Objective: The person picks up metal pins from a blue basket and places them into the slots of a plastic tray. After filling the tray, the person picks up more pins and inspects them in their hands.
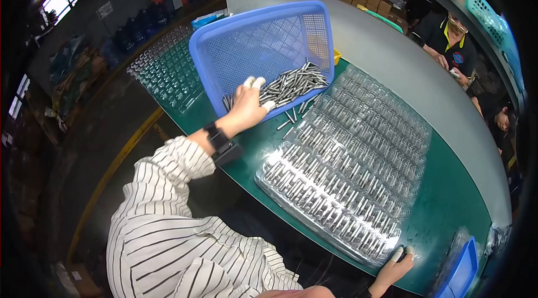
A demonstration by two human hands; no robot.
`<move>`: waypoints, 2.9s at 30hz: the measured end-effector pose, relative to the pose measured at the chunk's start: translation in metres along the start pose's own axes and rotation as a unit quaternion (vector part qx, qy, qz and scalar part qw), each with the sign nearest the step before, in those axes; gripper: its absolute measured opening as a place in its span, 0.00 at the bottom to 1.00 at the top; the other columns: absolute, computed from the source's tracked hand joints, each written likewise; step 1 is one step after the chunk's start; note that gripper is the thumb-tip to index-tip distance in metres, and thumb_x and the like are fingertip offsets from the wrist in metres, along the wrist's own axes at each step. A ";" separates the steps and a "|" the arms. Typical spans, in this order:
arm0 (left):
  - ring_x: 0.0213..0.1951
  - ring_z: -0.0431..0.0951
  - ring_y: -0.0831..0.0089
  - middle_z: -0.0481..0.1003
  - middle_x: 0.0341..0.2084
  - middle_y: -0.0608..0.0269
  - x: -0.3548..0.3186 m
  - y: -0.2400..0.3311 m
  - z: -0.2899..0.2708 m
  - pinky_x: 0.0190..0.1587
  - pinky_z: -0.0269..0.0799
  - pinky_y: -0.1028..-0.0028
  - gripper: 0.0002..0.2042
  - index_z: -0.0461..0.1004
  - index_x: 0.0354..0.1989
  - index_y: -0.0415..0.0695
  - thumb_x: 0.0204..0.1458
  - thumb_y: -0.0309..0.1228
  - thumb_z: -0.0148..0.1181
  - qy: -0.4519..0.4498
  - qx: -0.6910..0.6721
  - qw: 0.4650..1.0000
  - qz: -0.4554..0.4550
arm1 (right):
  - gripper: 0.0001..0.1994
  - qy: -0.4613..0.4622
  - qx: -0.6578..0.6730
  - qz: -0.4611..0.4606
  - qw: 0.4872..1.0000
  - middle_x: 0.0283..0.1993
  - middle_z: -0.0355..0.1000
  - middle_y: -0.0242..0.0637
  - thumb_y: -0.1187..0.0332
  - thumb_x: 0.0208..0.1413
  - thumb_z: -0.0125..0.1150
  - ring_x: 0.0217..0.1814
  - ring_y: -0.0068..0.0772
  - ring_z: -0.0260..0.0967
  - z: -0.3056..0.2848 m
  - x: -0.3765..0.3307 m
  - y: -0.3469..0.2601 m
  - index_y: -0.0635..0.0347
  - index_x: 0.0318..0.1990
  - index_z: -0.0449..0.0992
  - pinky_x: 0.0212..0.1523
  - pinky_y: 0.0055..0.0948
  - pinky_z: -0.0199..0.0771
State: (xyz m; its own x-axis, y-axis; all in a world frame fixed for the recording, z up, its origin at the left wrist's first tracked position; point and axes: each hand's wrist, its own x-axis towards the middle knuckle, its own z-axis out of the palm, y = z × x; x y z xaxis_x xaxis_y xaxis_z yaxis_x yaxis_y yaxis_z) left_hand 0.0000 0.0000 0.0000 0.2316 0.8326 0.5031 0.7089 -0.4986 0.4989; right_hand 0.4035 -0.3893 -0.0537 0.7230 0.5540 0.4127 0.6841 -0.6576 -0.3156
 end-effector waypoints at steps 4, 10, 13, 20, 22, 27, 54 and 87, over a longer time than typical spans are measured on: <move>0.59 0.52 0.51 0.54 0.58 0.47 0.007 0.030 0.021 0.56 0.46 0.45 0.32 0.56 0.60 0.50 0.46 0.46 0.58 -0.156 0.154 0.969 -0.113 | 0.12 -0.012 0.016 -0.021 1.000 0.50 0.66 0.48 0.67 0.57 0.51 0.53 0.48 0.59 -0.004 0.007 0.008 0.68 0.43 0.69 0.53 0.39 0.59; 0.55 0.58 0.50 0.60 0.53 0.47 0.005 0.068 0.036 0.50 0.55 0.48 0.25 0.60 0.57 0.51 0.51 0.44 0.52 -0.170 0.237 0.956 -0.026 | 0.11 0.032 0.026 -0.058 0.997 0.49 0.66 0.49 0.69 0.56 0.51 0.51 0.49 0.60 -0.023 0.008 0.021 0.69 0.41 0.70 0.51 0.40 0.59; 0.53 0.61 0.51 0.62 0.50 0.47 -0.003 0.084 0.041 0.47 0.59 0.50 0.22 0.62 0.55 0.50 0.52 0.44 0.51 -0.197 0.252 0.948 -0.005 | 0.10 0.041 0.027 -0.058 0.997 0.48 0.67 0.49 0.69 0.56 0.51 0.50 0.50 0.60 -0.033 0.007 0.038 0.69 0.40 0.70 0.51 0.40 0.58; 0.42 0.70 0.50 0.70 0.38 0.46 -0.006 0.093 0.047 0.41 0.66 0.56 0.15 0.69 0.45 0.45 0.53 0.40 0.50 -0.199 0.178 0.963 0.045 | 0.09 0.036 0.026 -0.044 0.998 0.49 0.66 0.49 0.70 0.55 0.52 0.50 0.50 0.60 -0.046 0.011 0.061 0.68 0.38 0.70 0.51 0.40 0.58; 0.39 0.72 0.49 0.71 0.35 0.45 0.004 0.089 0.048 0.41 0.67 0.58 0.14 0.70 0.42 0.43 0.53 0.39 0.51 -0.183 0.146 0.972 0.021 | 0.09 0.036 0.043 -0.047 0.997 0.49 0.66 0.49 0.70 0.54 0.53 0.50 0.50 0.60 -0.046 0.014 0.063 0.68 0.37 0.70 0.51 0.41 0.58; 0.39 0.73 0.49 0.74 0.35 0.45 0.022 0.077 0.067 0.40 0.68 0.58 0.14 0.71 0.42 0.41 0.53 0.37 0.51 -0.192 0.072 0.979 0.009 | 0.08 0.035 0.045 -0.044 0.997 0.49 0.66 0.49 0.70 0.53 0.54 0.50 0.51 0.60 -0.045 0.016 0.077 0.67 0.37 0.70 0.51 0.41 0.59; 0.21 0.64 0.79 0.67 0.23 0.65 0.043 0.113 0.085 0.13 0.53 0.83 0.09 0.65 0.33 0.44 0.58 0.36 0.47 -0.147 -0.690 0.583 -0.404 | 0.08 0.027 0.037 -0.043 0.998 0.49 0.67 0.45 0.71 0.52 0.56 0.52 0.46 0.60 0.031 0.050 0.035 0.64 0.38 0.71 0.53 0.37 0.59; 0.23 0.63 0.79 0.65 0.27 0.64 -0.055 0.211 0.228 0.17 0.54 0.82 0.11 0.64 0.41 0.47 0.60 0.40 0.43 -0.295 -0.740 0.375 -0.474 | 0.11 -0.203 0.053 -0.189 0.959 0.23 0.72 0.42 0.71 0.47 0.61 0.25 0.44 0.71 0.119 0.188 -0.089 0.61 0.38 0.69 0.27 0.34 0.69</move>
State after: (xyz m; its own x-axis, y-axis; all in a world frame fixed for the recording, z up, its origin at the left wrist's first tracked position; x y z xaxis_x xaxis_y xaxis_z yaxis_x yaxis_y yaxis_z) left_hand 0.2884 -0.0959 -0.0834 0.7594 0.4953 -0.4219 -0.3863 0.8650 0.3201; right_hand 0.4897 -0.1662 -0.0497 0.3856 0.9095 0.1551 0.8949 -0.3278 -0.3027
